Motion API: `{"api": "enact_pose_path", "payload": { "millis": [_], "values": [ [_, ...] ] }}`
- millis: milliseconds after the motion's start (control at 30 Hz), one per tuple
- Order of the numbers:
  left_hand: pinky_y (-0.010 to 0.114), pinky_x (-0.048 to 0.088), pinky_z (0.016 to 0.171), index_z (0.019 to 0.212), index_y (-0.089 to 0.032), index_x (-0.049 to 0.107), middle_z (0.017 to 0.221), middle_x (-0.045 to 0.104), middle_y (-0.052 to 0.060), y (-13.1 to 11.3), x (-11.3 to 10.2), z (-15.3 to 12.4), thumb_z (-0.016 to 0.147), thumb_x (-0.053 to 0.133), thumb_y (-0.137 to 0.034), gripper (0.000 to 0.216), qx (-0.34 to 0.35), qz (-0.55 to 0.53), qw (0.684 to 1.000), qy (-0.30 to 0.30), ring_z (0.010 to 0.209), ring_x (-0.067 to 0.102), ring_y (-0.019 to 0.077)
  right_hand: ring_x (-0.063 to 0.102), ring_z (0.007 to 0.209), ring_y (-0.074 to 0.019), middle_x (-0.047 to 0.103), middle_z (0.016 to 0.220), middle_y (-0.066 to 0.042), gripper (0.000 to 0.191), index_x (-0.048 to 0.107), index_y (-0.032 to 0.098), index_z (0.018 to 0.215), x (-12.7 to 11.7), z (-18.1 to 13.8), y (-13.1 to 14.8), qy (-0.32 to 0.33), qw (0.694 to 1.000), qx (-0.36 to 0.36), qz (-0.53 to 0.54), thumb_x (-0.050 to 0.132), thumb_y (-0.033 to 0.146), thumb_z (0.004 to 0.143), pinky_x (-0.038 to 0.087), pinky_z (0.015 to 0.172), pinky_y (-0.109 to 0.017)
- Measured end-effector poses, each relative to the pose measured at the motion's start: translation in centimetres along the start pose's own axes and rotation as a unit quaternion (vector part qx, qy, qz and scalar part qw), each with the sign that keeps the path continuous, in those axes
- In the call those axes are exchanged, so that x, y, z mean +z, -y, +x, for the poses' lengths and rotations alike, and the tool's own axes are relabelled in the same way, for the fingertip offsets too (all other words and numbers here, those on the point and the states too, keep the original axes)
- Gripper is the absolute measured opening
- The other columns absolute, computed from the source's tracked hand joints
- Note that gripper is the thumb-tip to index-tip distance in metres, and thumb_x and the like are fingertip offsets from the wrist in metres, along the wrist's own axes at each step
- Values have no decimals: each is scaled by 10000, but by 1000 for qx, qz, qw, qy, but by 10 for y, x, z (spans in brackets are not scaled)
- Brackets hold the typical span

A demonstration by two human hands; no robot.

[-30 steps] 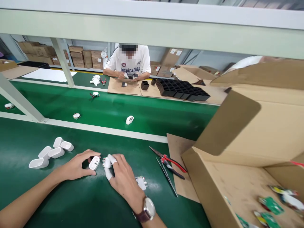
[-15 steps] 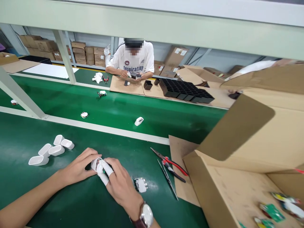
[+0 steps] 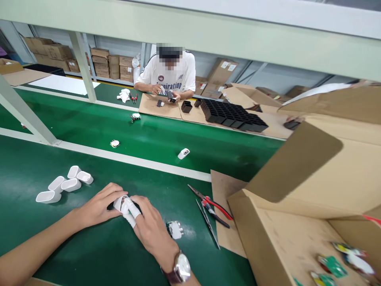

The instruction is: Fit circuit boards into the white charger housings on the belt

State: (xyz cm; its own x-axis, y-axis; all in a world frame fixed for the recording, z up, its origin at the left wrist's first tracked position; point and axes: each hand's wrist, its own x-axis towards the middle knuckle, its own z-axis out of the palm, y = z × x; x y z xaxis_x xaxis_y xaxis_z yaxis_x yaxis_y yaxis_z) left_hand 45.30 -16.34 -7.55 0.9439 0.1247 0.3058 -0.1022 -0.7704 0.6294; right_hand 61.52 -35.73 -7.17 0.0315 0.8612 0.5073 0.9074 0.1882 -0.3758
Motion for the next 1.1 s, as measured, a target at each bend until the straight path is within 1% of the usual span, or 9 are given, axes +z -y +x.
{"api": "enact_pose_path", "payload": {
  "millis": [233,467,533,600,667,800,933,1000,1100],
  "values": [
    [459,536,1023,1472,-259,514,1283,625,111,-3,-1,0,994,713,-302,520,0,7,1000,14,1196,559,296,599,1207,-307,609,1337,-174,556,435,176,1497,-2,0,-2,4,1000,-14,2,540,11,976,615,940,-472],
    [459,524,1043,1487,-255,499,1304,613,115,-5,-2,1,1023,662,-271,492,-8,3,999,31,1223,542,294,632,1150,-307,625,1302,-173,370,537,164,1367,-8,8,5,23,999,-10,-22,569,78,1008,630,877,-448],
    [462,528,1044,1488,-259,500,1307,615,116,-6,-2,2,1025,657,-269,489,-10,-3,999,30,1225,546,294,638,1157,-307,623,1316,-176,375,525,163,1394,-10,9,6,35,999,3,-20,591,143,1025,635,877,-447],
    [460,530,1045,1472,-258,514,1304,618,112,-7,-3,2,1020,663,-266,476,-14,-11,999,32,1223,548,290,643,1164,-295,623,1331,-173,441,479,171,1459,-10,8,7,33,999,15,-2,606,198,1037,637,890,-439],
    [450,533,1037,1437,-249,535,1291,621,104,-9,-3,2,1008,675,-246,451,-22,-21,999,41,1213,548,284,644,1171,-277,623,1347,-163,473,455,192,1487,-11,7,8,21,999,15,19,606,188,1039,631,917,-435],
    [446,519,1046,1394,-237,547,1293,612,101,-10,-2,5,995,675,-199,420,-27,-41,998,49,1215,529,281,633,1199,-298,620,1375,-154,396,535,204,1391,-10,9,10,22,1000,11,17,628,135,1012,596,984,-504],
    [452,514,1045,1388,-236,551,1260,617,100,-8,-2,10,988,713,-275,433,-29,-62,996,51,1189,531,281,617,1234,-333,653,1336,-144,351,584,203,1315,-9,13,5,7,1000,11,10,692,172,982,593,969,-535],
    [450,514,1041,1373,-242,568,1243,624,95,-9,-3,11,971,745,-327,448,-36,-66,995,61,1185,531,282,631,1204,-312,670,1294,-127,346,596,219,1299,-9,14,0,-16,999,12,31,706,171,974,602,962,-514],
    [446,508,1051,1368,-248,573,1258,624,95,-9,-3,10,965,753,-357,455,-44,-70,995,59,1204,529,281,628,1209,-288,656,1312,-130,412,568,223,1363,-9,11,-5,-20,998,-1,57,706,173,978,607,979,-482]
  ]
}}
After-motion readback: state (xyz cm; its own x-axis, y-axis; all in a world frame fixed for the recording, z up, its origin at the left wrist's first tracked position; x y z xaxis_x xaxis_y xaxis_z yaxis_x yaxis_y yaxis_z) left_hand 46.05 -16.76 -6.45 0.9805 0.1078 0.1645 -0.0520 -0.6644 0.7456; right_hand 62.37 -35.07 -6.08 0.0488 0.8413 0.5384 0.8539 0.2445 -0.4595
